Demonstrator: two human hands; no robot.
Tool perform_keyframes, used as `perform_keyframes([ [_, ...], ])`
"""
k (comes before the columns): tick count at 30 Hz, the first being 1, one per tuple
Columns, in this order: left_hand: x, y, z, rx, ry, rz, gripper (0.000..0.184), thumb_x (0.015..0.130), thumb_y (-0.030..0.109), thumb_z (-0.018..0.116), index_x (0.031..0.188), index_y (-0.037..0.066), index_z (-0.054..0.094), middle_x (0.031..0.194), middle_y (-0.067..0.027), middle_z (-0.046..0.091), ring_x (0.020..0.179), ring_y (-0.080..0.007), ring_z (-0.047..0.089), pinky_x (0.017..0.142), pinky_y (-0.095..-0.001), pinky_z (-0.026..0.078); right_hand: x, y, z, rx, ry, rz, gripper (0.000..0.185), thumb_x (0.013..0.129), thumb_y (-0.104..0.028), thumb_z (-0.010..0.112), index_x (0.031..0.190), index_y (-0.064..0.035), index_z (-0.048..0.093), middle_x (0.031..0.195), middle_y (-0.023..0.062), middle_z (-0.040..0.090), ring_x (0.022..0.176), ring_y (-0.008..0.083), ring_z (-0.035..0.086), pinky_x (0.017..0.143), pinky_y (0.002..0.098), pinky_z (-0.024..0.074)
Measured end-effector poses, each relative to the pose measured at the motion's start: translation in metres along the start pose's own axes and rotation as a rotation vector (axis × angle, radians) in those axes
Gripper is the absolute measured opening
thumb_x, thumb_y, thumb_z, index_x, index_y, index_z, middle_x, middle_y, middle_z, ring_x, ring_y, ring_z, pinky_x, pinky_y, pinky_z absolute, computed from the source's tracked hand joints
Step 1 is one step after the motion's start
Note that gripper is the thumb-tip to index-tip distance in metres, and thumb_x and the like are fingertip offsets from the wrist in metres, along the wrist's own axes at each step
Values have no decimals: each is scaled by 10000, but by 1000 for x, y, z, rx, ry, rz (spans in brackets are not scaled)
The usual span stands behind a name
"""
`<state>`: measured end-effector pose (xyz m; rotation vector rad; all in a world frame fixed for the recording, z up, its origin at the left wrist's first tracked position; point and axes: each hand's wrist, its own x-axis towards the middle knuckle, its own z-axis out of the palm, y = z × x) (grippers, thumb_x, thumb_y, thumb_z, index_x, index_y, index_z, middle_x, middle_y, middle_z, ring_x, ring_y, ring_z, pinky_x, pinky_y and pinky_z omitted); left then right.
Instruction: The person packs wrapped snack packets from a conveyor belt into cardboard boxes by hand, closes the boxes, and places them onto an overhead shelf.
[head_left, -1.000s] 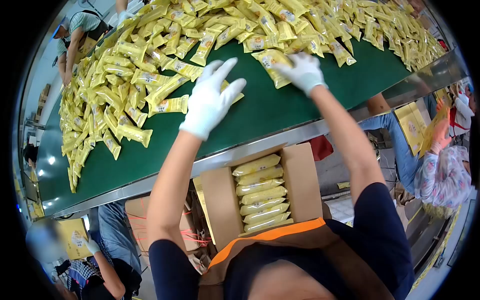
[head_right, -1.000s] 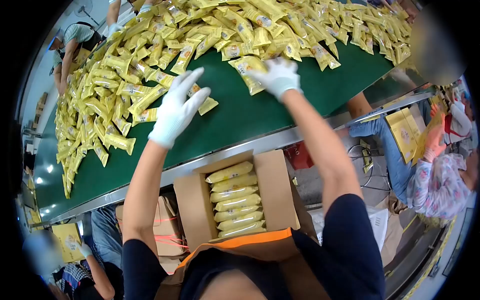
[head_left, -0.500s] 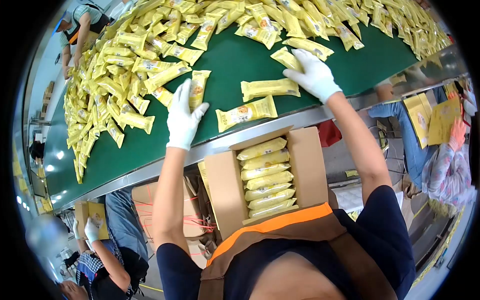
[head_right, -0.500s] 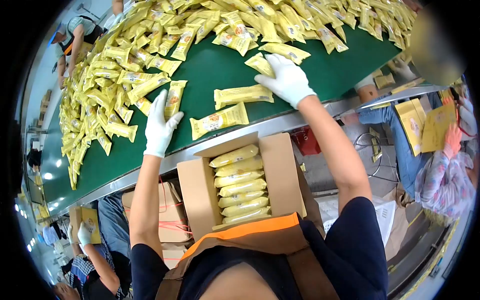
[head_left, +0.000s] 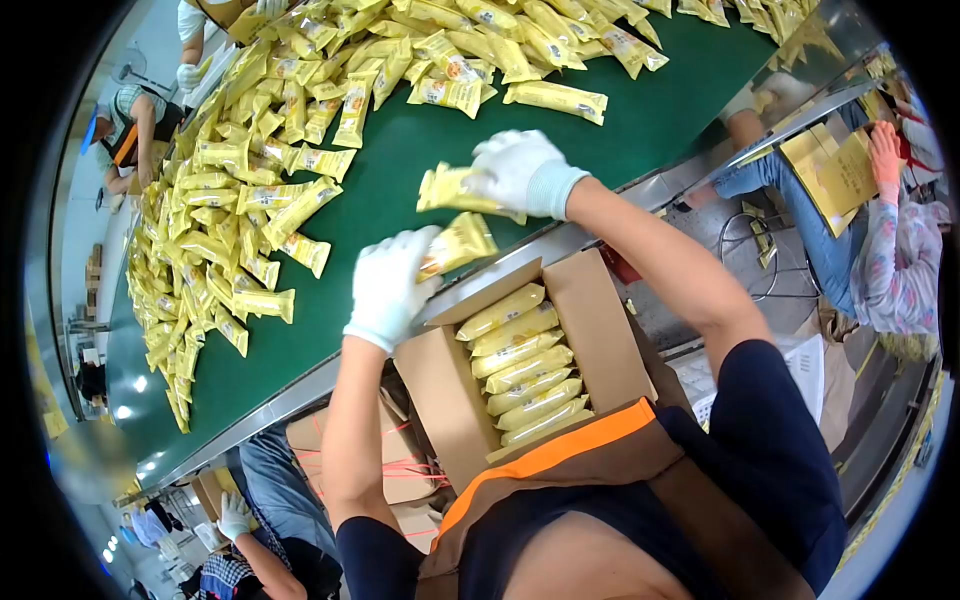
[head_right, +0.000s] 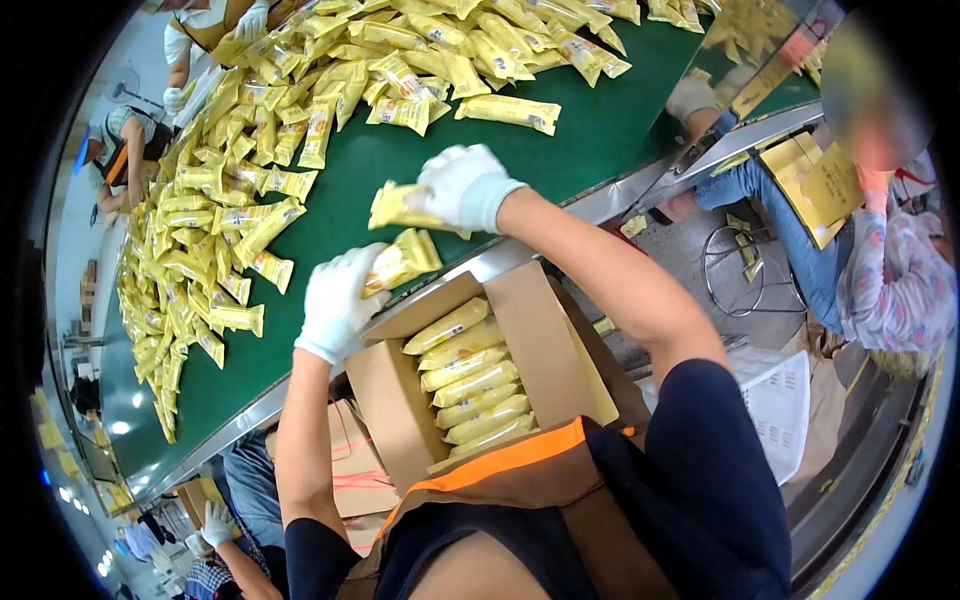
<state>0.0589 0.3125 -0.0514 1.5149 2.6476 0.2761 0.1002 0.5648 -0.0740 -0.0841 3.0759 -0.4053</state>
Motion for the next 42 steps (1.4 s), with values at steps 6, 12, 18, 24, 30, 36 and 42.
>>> perform_keyframes([
  [6,-52,-43,-5,59,12,-134,550,699,156,765,1216,144,577,1022,-76,628,960,-299,609,793,-429,486,-44,-17,0,125,-29,-257,518,812,-435,685,1214,-140,546,1022,121,629,914,300,639,785,424,502],
  [12,-54,-29,-4,128,115,-23,676,894,514,573,1388,62,479,1212,-138,606,1052,-353,581,967,-481,413,-58,41,-23,-107,-144,129,618,759,-515,702,1199,-99,578,1114,127,616,1018,303,626,867,414,474],
  [18,-57,-35,-8,-125,-59,-101,518,946,350,556,1366,49,517,1207,-157,604,1070,-361,559,970,-448,413,-7,114,-55,101,45,348,797,766,-667,622,1273,-54,572,1311,219,556,1227,355,521,1011,408,435],
  [24,-55,-43,-8,-236,-151,-203,569,879,419,632,1350,107,567,1200,-174,595,1033,-359,574,885,-422,481,-22,76,-35,-86,-62,127,718,708,-575,715,1240,-110,582,1188,166,575,1119,357,557,958,413,461],
  [30,-66,-10,8,104,-10,-173,690,874,498,602,1447,142,458,1137,-141,604,998,-352,602,818,-426,497,-37,42,-13,-208,83,-95,961,689,-511,753,1490,-181,337,1127,164,562,1078,331,554,916,415,453],
  [36,-70,-20,13,-211,214,-342,670,893,392,652,1443,73,441,1102,-173,605,986,-356,607,860,-402,497,-41,30,-26,-52,48,-33,910,711,-446,751,1475,-151,355,1130,185,551,1061,369,563,900,434,478],
  [42,-114,-24,-29,-1793,676,-640,545,997,495,498,1314,52,501,1117,-127,609,1026,-278,621,880,-463,542,-113,-32,-104,108,174,-297,722,721,-260,763,1367,-112,475,1041,150,554,950,341,589,819,433,488],
])
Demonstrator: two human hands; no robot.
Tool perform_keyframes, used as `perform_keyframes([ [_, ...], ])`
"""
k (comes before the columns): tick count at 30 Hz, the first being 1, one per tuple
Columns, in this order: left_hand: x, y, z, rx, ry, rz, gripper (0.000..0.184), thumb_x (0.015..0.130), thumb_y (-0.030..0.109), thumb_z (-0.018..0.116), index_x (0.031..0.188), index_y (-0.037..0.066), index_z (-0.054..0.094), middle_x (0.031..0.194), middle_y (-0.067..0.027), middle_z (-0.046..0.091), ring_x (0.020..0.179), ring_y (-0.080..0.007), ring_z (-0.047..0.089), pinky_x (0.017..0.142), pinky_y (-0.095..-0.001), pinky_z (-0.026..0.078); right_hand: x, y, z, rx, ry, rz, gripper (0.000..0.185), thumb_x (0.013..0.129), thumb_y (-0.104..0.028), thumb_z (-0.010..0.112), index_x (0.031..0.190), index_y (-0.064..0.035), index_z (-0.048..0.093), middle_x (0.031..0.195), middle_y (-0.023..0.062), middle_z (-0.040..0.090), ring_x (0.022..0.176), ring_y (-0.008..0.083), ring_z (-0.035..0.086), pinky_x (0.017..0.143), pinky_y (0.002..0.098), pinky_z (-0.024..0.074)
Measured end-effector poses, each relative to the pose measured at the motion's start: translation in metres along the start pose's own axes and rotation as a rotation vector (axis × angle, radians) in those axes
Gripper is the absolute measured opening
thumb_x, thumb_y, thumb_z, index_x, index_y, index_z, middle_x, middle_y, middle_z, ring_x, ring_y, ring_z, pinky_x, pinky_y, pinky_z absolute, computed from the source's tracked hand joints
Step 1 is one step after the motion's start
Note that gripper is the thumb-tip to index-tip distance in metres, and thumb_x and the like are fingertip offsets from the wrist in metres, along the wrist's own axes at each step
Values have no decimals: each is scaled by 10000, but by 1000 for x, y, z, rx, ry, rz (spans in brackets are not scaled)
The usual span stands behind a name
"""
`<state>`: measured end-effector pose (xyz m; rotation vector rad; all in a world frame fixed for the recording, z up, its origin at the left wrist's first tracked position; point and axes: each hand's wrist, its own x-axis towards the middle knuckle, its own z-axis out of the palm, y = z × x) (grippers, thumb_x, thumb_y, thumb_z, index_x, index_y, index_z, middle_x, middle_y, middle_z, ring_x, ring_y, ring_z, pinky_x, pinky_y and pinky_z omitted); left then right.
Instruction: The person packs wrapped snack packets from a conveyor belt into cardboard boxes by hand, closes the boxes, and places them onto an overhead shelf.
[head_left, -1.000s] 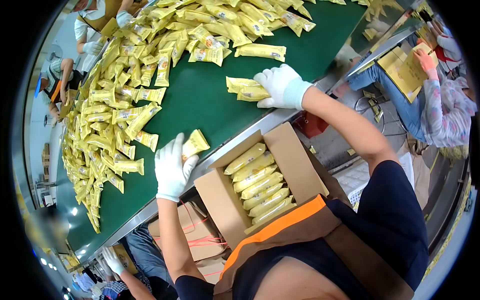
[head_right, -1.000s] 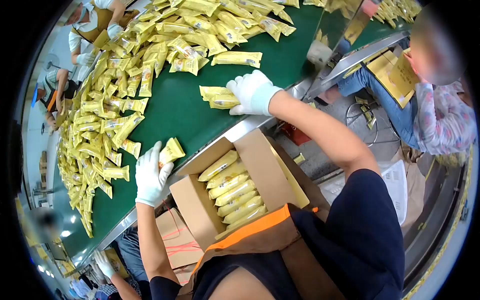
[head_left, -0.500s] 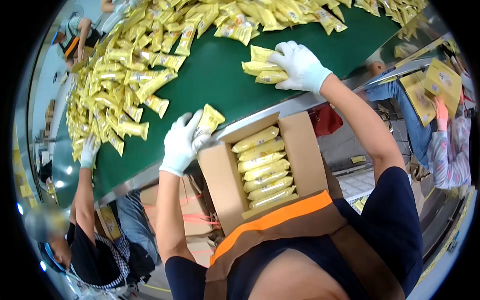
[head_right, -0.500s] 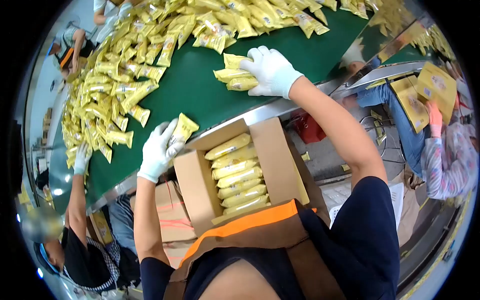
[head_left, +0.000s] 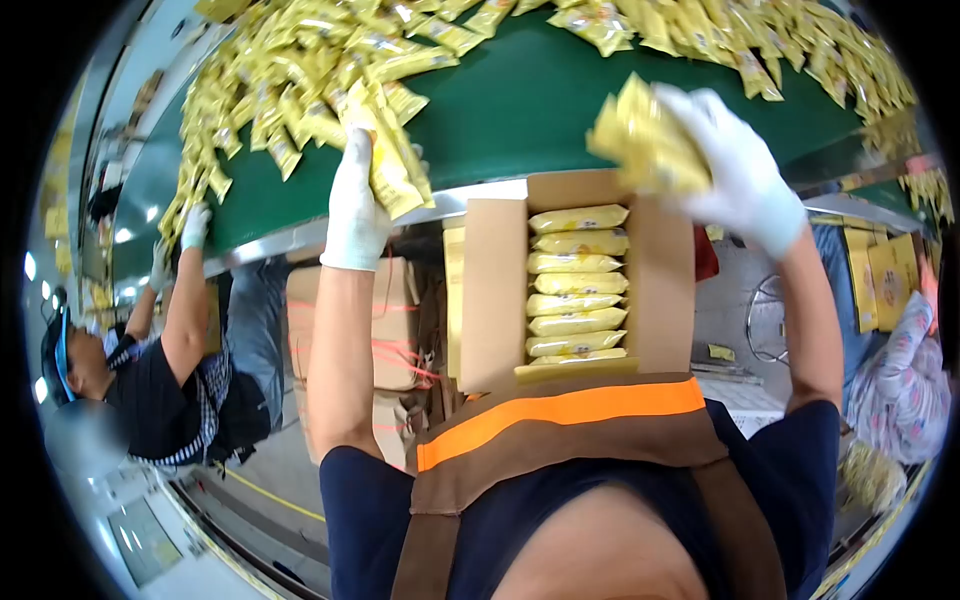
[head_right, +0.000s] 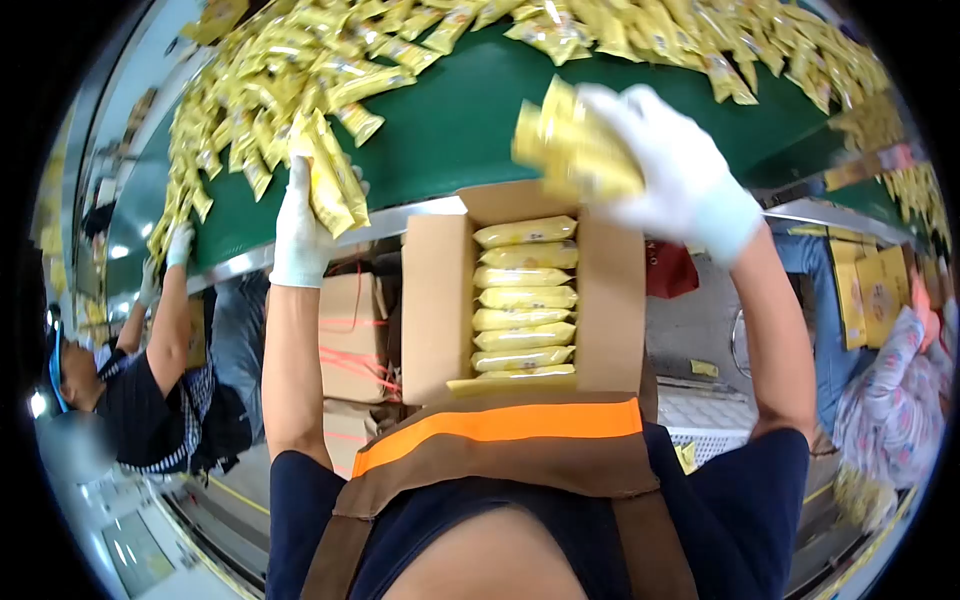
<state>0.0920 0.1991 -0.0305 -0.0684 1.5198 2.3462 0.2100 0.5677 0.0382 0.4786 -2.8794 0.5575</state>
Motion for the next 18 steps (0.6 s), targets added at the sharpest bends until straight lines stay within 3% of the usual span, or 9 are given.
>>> perform_keyframes([
  [1,-6,1,-9,-224,-67,-57,541,1005,491,478,1331,60,496,1144,-140,608,1040,-311,616,915,-506,526,-7,-22,-9,-74,-99,-143,661,741,-272,758,1329,-109,502,1000,134,556,898,320,598,787,435,486],
  [5,-30,-8,8,-364,-157,-128,538,1004,491,475,1348,78,489,1185,-154,594,1090,-342,593,959,-525,508,-36,-78,52,-124,-334,-453,587,728,-247,744,1263,-106,549,968,123,560,884,285,595,761,407,466],
  [7,-35,-18,18,-520,-256,-184,538,1006,490,470,1353,79,486,1192,-154,592,1100,-346,588,966,-528,504,-32,-96,88,-49,-399,-414,627,724,-256,745,1290,-98,528,1014,127,572,923,288,598,771,413,471],
  [9,-44,-26,31,-392,-278,-157,515,1024,440,460,1379,67,464,1209,-142,586,1116,-315,582,993,-488,490,-29,-106,105,-19,-560,-255,743,697,-305,764,1353,-109,473,1078,125,556,982,303,575,830,405,455],
  [11,-68,-24,75,124,-138,-50,502,1028,374,469,1408,48,440,1246,-126,574,1117,-264,583,988,-414,486,-48,-110,132,25,-379,-235,879,663,-490,791,1361,-81,448,1116,145,554,1016,311,579,812,421,470],
  [12,-67,-26,79,528,-339,92,514,1004,334,545,1414,40,443,1318,-105,555,1122,-192,588,932,-356,502,-56,-110,140,-29,-343,-221,893,657,-512,793,1354,-63,461,1091,145,571,1007,304,589,801,411,479],
  [13,-67,-35,95,744,-449,272,561,924,314,639,1409,87,473,1210,-98,599,1071,-232,608,884,-373,502,-58,-115,142,-82,-313,-207,908,651,-533,796,1347,-46,473,1067,145,588,998,297,599,790,401,488],
  [15,-65,-50,101,1507,-723,548,614,856,264,655,1426,130,469,1078,-102,598,957,-293,590,887,-411,469,-53,-129,137,-145,-462,-102,812,688,-538,767,1275,-28,531,1106,161,595,1011,304,585,850,421,472],
  [18,-48,-92,92,1754,-733,741,576,808,284,687,1356,192,537,994,-115,590,891,-309,590,777,-423,480,-76,-116,137,85,-92,-324,671,782,-457,697,1281,-39,534,1222,188,563,1181,379,516,1065,497,349],
])
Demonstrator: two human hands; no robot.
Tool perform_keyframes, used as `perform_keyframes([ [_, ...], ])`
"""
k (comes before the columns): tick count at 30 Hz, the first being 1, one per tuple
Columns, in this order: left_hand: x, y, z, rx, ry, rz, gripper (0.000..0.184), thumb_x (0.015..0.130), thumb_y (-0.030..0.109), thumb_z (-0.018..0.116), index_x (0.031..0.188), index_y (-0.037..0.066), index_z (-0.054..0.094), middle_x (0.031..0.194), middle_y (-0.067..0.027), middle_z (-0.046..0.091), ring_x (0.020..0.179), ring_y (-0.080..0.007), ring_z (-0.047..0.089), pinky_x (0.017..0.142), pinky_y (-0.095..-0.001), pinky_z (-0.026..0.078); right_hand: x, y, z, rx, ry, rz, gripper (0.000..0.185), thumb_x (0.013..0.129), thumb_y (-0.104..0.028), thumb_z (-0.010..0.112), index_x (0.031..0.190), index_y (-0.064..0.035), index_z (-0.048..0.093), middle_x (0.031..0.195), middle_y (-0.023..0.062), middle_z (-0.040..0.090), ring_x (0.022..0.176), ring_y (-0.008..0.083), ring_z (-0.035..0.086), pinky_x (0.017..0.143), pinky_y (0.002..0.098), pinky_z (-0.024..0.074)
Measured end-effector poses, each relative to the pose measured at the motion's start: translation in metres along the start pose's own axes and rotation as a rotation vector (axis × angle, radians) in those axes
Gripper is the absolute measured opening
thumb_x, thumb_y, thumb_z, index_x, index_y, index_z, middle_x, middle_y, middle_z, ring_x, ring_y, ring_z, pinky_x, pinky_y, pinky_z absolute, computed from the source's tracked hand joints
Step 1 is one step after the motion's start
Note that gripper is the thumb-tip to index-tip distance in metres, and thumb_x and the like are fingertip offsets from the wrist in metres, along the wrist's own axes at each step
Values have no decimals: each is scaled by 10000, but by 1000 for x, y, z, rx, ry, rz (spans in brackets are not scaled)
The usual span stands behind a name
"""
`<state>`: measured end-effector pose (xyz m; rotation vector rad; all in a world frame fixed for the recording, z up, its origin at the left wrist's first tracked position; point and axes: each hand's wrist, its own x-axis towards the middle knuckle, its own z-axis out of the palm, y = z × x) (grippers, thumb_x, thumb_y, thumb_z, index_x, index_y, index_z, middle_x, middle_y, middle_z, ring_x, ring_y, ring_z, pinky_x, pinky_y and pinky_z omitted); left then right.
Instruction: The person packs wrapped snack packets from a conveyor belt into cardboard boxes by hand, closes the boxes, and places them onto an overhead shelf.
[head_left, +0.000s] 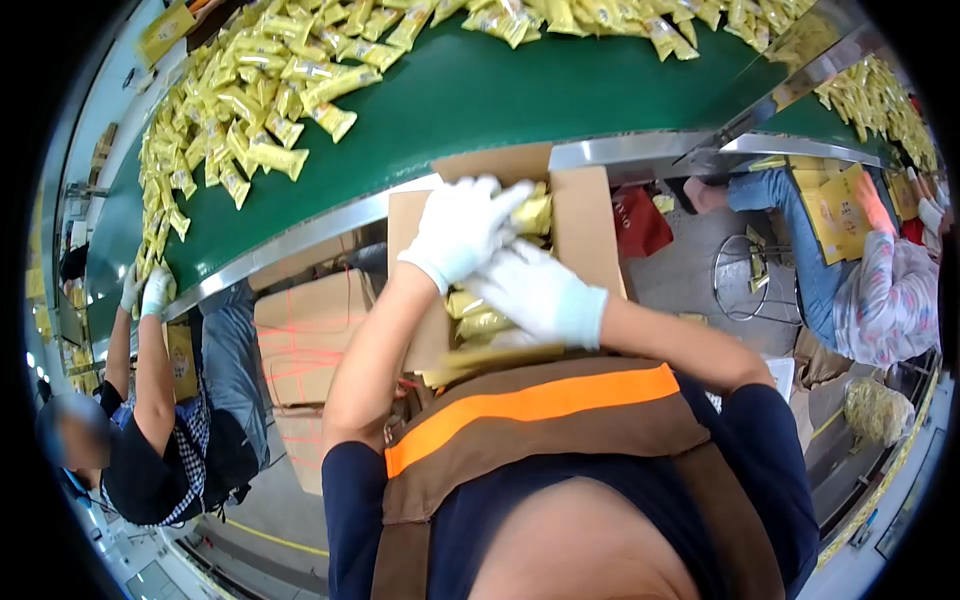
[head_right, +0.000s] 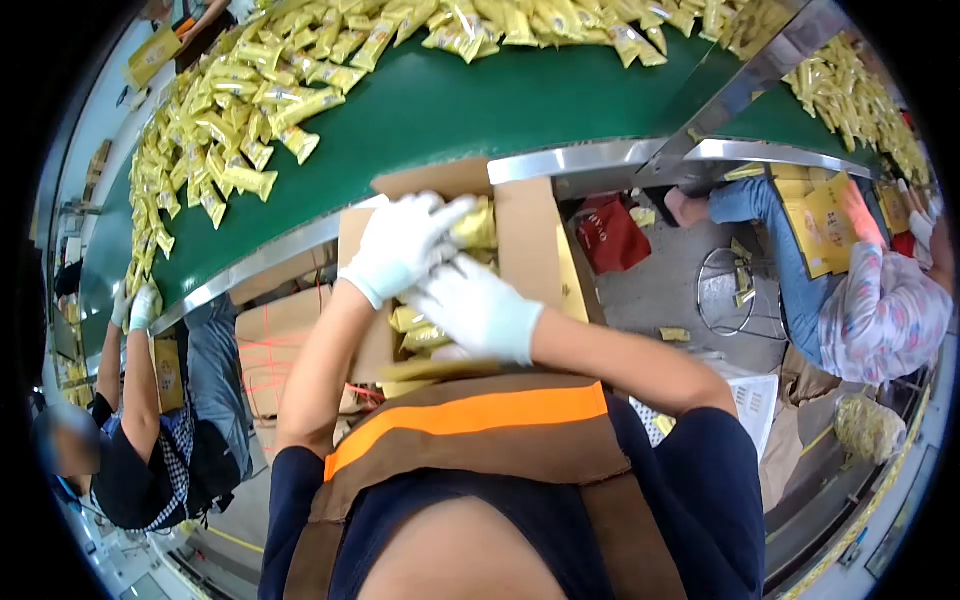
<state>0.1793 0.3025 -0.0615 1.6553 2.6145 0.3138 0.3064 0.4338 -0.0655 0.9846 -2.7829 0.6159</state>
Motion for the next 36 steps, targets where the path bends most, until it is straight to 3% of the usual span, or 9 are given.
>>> perform_keyframes([
  [5,2,4,22,65,3,26,520,871,377,633,1352,204,540,1105,-141,620,983,-328,602,835,-446,485,-29,43,-58,153,-149,16,409,789,-75,624,1196,-114,616,1278,96,585,1219,283,538,973,424,454],
  [9,0,9,23,-207,229,-28,459,930,315,580,1347,128,535,1117,-154,637,1001,-351,612,859,-448,494,-17,92,-53,-387,-478,-298,153,812,-187,612,953,-138,644,1096,40,621,1125,241,563,933,399,473],
  [15,-53,-41,16,-540,770,-366,267,934,102,557,1173,21,643,1074,-131,685,946,-269,667,851,-357,523,-9,100,-41,-111,-288,-369,226,813,-301,684,949,-132,620,1002,39,597,1061,250,542,724,386,528],
  [19,-130,-95,6,-1372,377,-548,319,991,167,502,1239,-6,605,1173,-105,679,1044,-231,641,952,-361,493,21,28,-171,-158,-231,-203,477,768,-287,723,1205,-153,585,891,84,606,865,287,600,693,422,523],
  [23,-139,-76,83,-394,-163,-610,645,919,432,552,1418,41,436,1449,-205,453,1278,-342,482,1014,-458,449,66,16,-295,-245,138,-84,293,713,-197,799,935,-103,634,889,87,582,845,293,571,754,385,474],
  [25,-124,-30,109,-216,84,-836,761,836,491,619,1419,48,415,1508,-219,354,1301,-408,427,994,-484,458,109,24,-356,-444,373,-59,309,755,-286,757,913,-56,622,859,121,592,858,302,592,762,388,488],
  [28,-117,-8,127,-229,357,-903,829,758,437,725,1419,44,414,1516,-227,321,1236,-433,465,939,-487,478,189,49,-444,-584,594,-10,211,856,-183,682,974,-27,603,813,34,601,758,160,585,703,304,478],
  [29,-116,-7,120,-285,371,-952,861,745,432,740,1432,42,398,1510,-225,329,1218,-429,481,931,-480,481,215,21,-452,-563,659,191,366,827,-260,698,1082,-6,627,1004,237,679,960,361,659,839,422,511],
  [36,-121,-23,128,-508,384,-966,893,756,404,730,1457,9,344,1463,-226,391,1229,-398,497,942,-463,476,373,130,-513,-773,694,291,358,839,-266,663,1096,-17,662,1069,203,693,977,347,664,867,407,510],
])
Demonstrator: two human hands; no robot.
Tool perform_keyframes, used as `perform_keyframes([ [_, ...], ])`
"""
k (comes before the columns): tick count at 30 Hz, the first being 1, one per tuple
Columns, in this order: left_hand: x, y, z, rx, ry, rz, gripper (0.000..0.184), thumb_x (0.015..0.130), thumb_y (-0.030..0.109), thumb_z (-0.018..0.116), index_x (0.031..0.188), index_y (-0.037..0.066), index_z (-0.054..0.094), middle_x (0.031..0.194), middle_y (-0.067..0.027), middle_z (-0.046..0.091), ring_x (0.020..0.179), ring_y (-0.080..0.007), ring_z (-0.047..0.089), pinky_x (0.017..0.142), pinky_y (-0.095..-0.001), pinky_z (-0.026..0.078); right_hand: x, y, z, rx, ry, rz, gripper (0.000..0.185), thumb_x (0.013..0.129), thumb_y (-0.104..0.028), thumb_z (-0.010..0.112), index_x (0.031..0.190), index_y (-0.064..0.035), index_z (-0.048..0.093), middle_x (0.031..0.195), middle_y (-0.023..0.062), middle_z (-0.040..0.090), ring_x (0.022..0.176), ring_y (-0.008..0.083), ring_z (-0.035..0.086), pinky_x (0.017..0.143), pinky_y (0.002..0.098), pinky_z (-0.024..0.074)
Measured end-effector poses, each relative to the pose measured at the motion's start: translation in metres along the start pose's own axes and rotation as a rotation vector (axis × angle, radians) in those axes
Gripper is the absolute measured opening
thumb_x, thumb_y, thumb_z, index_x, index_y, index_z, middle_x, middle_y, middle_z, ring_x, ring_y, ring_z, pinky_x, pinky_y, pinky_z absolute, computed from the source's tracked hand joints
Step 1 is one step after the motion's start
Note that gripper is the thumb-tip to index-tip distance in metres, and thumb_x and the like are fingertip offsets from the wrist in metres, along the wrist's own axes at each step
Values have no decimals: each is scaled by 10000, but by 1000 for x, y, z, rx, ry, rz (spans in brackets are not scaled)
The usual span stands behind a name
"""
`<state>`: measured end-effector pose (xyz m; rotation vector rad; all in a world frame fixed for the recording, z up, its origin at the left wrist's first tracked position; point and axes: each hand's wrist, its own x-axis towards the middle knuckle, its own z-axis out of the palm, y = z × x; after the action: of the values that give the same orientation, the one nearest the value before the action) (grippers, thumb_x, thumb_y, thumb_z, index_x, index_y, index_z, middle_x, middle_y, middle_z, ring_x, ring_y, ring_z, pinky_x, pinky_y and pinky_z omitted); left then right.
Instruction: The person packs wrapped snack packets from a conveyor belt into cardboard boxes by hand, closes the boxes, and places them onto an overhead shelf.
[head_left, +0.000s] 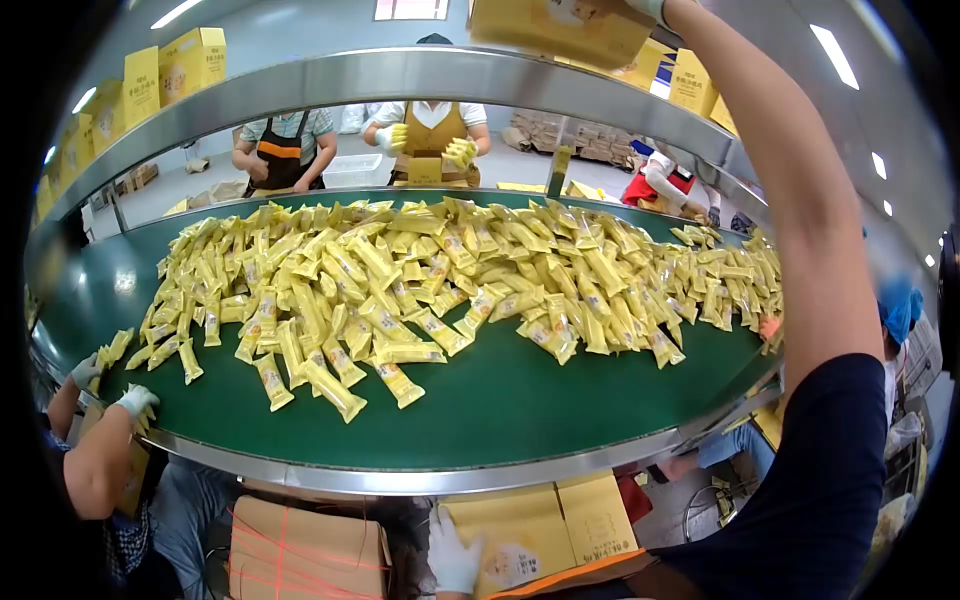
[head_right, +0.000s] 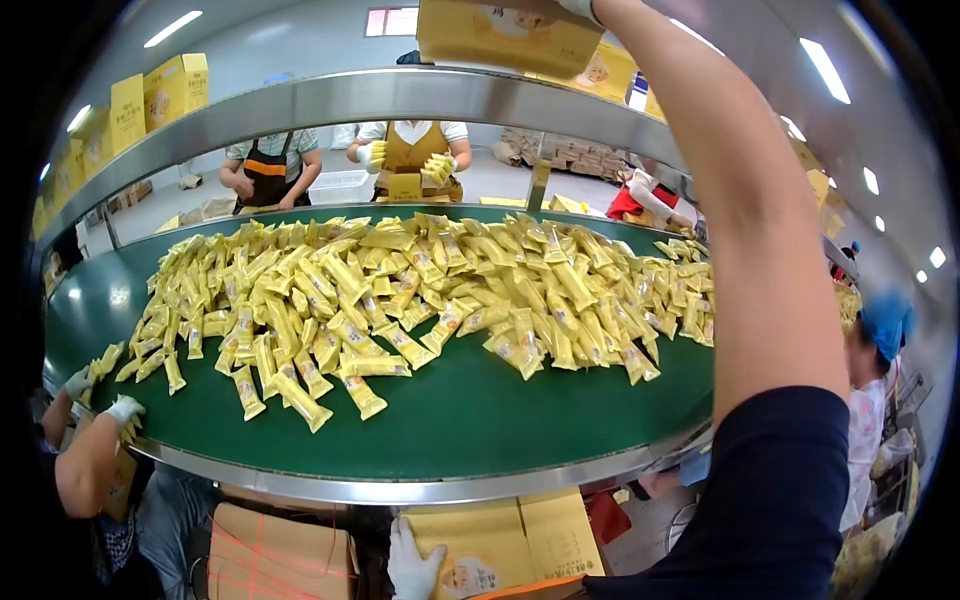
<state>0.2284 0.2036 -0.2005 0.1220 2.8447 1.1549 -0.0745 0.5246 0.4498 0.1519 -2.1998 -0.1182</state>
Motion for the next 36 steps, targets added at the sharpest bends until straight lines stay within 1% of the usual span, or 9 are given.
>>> perform_keyframes([
  [7,1,1,3,-40,-64,-107,910,814,416,719,1515,35,280,1532,-221,332,1399,-373,343,1148,-422,297,20,34,117,-148,297,-148,504,837,-316,632,1265,-51,593,1329,260,539,1267,403,486,1094,437,373],
  [10,8,-11,9,-226,-15,-119,842,751,282,751,1443,1,362,1386,-236,470,1242,-404,486,996,-433,447,-55,13,121,-10,349,-392,566,822,-300,656,1316,-51,540,1483,266,375,1367,459,340,1151,479,297],
  [12,9,-3,1,-259,18,-126,739,773,218,729,1418,27,423,1312,-225,536,1169,-374,557,988,-415,458,-173,-29,96,47,242,-549,426,849,-292,704,1219,-95,631,1205,157,654,1065,282,645,895,355,521],
  [16,24,-31,22,-635,35,-257,531,839,220,718,1280,-30,559,1211,-206,633,1101,-295,620,960,-365,474,-471,-69,40,797,-984,-410,349,880,-281,678,1157,-69,663,1169,158,648,1091,332,621,914,399,515],
  [17,25,-37,28,-749,45,-211,556,847,221,719,1303,-47,548,1228,-189,636,1103,-266,614,969,-352,470,-534,-73,23,875,-1333,-8,332,878,-254,669,1126,-33,661,1159,164,649,1065,344,622,917,385,509],
  [21,26,-8,9,-933,46,-309,492,869,112,655,1325,-30,538,1172,-86,644,1001,-147,602,817,-294,507,-797,-63,56,424,-841,969,524,968,-313,569,1371,9,477,1412,172,492,1246,311,503,1058,361,384],
  [27,-1,74,-68,-1084,67,-64,478,903,69,630,1341,-49,479,1257,-120,602,1146,-184,566,989,-300,455,-766,-79,-1,1508,-583,1344,559,990,-238,558,1457,0,363,1409,90,494,1255,185,466,1072,314,358],
  [33,-16,73,-131,-1002,-242,82,517,915,91,641,1380,-40,459,1203,-125,627,1094,-175,599,997,-331,463,-611,-69,-56,391,-12,142,777,724,-147,804,1406,-20,454,1407,200,497,1320,355,463,1089,485,375],
  [36,-12,73,-121,-1001,-178,101,387,928,95,633,1282,-29,538,1155,-97,654,1068,-165,608,975,-319,470,-602,-94,-46,300,-392,-58,621,708,-99,768,1287,-62,547,1316,138,558,1257,313,513,1073,493,372],
])
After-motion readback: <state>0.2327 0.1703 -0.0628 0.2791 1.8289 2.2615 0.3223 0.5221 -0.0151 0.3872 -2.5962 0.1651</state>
